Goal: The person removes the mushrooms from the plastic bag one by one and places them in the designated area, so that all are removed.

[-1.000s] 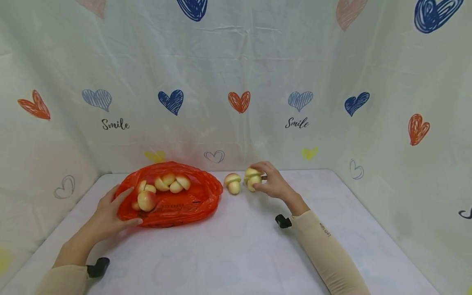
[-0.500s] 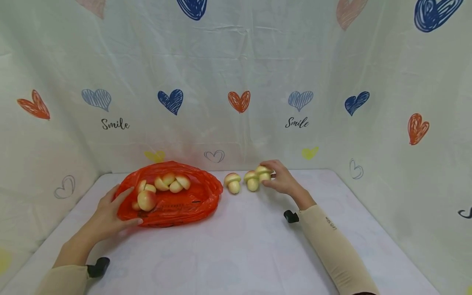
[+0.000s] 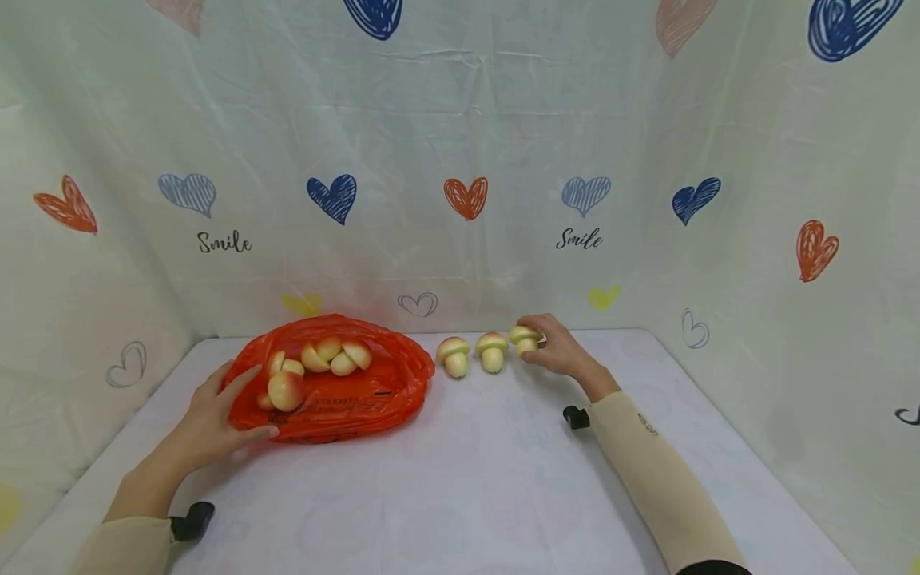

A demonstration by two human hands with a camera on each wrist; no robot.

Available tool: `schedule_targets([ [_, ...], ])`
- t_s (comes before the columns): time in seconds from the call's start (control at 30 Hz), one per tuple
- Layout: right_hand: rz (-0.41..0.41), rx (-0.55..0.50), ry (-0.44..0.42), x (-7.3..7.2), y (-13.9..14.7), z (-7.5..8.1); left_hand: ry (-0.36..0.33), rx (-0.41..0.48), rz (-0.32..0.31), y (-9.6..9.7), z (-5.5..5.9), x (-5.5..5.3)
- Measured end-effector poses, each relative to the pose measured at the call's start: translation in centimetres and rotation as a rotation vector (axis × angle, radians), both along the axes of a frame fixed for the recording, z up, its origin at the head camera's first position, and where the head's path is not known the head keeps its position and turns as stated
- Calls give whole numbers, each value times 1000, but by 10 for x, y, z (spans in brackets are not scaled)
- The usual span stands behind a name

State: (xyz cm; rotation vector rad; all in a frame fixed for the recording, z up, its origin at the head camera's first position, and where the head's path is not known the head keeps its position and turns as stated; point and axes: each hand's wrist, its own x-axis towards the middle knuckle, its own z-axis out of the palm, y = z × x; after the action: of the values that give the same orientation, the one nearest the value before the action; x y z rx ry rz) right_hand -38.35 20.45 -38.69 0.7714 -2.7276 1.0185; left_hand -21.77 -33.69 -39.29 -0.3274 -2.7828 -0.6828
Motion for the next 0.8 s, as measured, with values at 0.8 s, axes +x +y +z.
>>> schedule_targets([
  [0.8, -14, 98, -33, -13, 3, -15, -5, -2, 7, 0, 0, 0],
])
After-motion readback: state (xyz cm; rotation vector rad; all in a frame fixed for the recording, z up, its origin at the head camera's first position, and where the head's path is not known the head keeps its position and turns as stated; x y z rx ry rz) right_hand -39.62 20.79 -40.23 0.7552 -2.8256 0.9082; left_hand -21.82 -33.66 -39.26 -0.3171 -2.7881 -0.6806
